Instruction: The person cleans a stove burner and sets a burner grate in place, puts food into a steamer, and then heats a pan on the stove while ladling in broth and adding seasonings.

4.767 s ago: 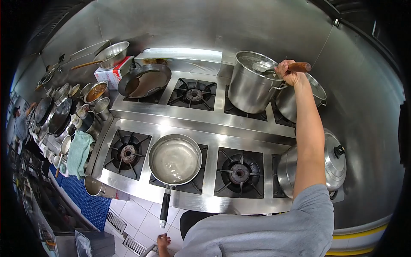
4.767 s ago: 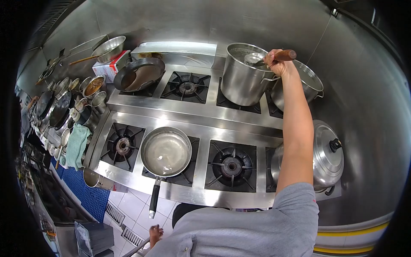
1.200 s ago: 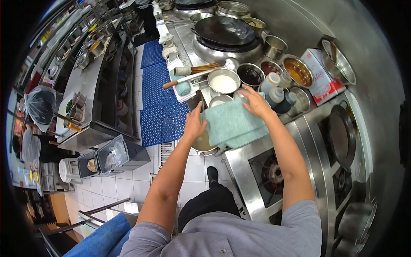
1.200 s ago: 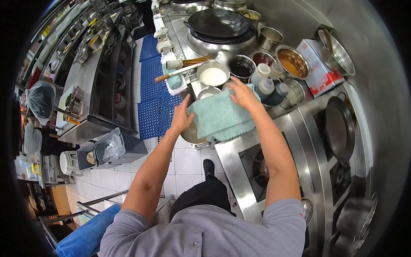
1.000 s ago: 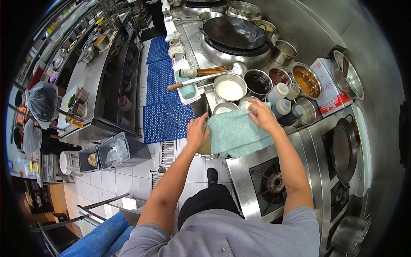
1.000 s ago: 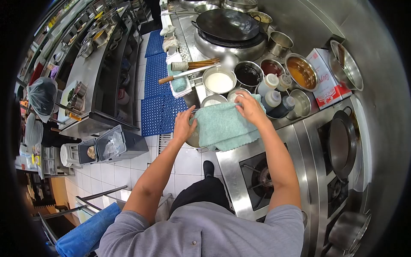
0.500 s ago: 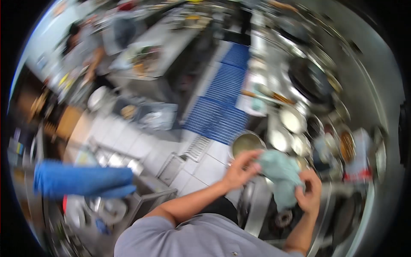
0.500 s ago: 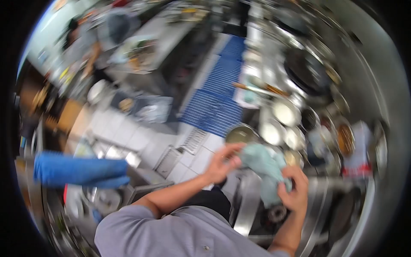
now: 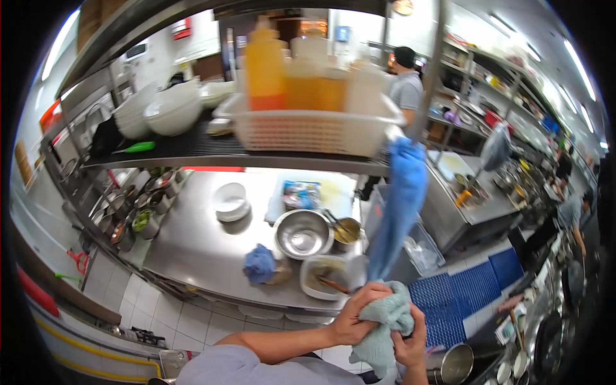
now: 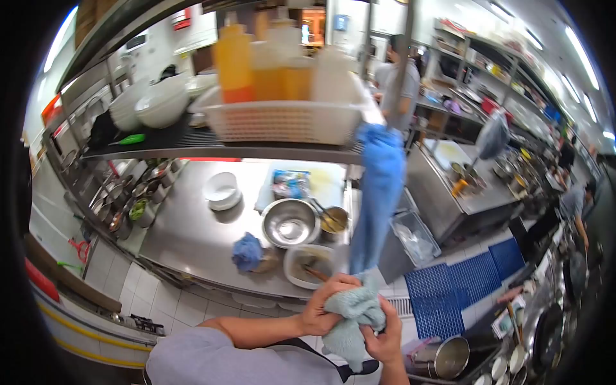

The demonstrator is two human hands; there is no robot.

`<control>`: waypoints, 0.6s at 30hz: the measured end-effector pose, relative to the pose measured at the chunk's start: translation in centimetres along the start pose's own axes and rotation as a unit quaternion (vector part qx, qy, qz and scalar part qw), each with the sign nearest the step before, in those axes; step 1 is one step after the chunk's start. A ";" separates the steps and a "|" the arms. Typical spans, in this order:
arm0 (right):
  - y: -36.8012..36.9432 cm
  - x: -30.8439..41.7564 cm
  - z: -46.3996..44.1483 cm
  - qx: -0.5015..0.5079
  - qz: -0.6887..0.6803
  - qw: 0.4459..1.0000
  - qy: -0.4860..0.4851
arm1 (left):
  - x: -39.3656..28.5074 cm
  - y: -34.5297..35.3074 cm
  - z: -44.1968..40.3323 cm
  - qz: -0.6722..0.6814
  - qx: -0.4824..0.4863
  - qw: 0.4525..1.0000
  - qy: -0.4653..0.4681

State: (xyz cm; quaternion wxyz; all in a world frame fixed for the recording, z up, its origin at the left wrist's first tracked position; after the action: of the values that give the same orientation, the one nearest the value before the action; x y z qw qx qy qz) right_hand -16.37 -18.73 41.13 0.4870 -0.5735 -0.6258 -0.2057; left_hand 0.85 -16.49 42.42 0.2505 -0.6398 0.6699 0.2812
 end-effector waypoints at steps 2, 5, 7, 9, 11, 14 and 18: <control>6.8 2.0 -3.7 0.024 -0.017 0.998 -0.061 | -4.2 -6.7 0.2 -0.112 -0.058 0.990 0.056; 16.3 7.0 -9.5 0.065 -0.095 0.990 -0.077 | -11.1 -15.0 -0.1 -0.295 -0.124 0.939 0.128; 21.7 11.8 -13.2 0.150 -0.086 0.978 -0.120 | -13.9 -20.6 0.7 -0.415 -0.107 0.895 0.125; 25.3 18.2 -16.3 0.227 -0.022 0.944 -0.239 | -17.1 -26.5 0.4 -0.517 -0.140 0.828 0.165; 27.0 23.2 -19.1 0.280 0.040 0.926 -0.248 | -21.2 -30.2 -2.4 -0.602 -0.187 0.757 0.173; 27.9 29.7 -25.3 0.117 0.154 0.906 -0.377 | -24.1 -35.2 -7.6 -0.627 -0.191 0.713 0.249; 30.9 33.8 -38.1 0.053 0.419 0.869 -0.259 | -20.9 -39.7 -14.4 -0.704 -0.069 0.687 0.168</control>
State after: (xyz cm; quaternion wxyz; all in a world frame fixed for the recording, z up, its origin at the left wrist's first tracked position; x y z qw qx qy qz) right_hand 30.69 -24.36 77.17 0.3776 -0.7876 -0.4406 0.2075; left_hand 41.96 -12.41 65.03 0.2138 -0.9753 0.0323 -0.0446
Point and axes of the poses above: each hand's wrist, its own z-axis away from the middle knuckle, its own y-axis out of the palm, x = y × z, the point moved 5 cm from there along -z, towards the middle knuckle, and after that the axes turned 5 degrees about y, right-handed, at the moved point
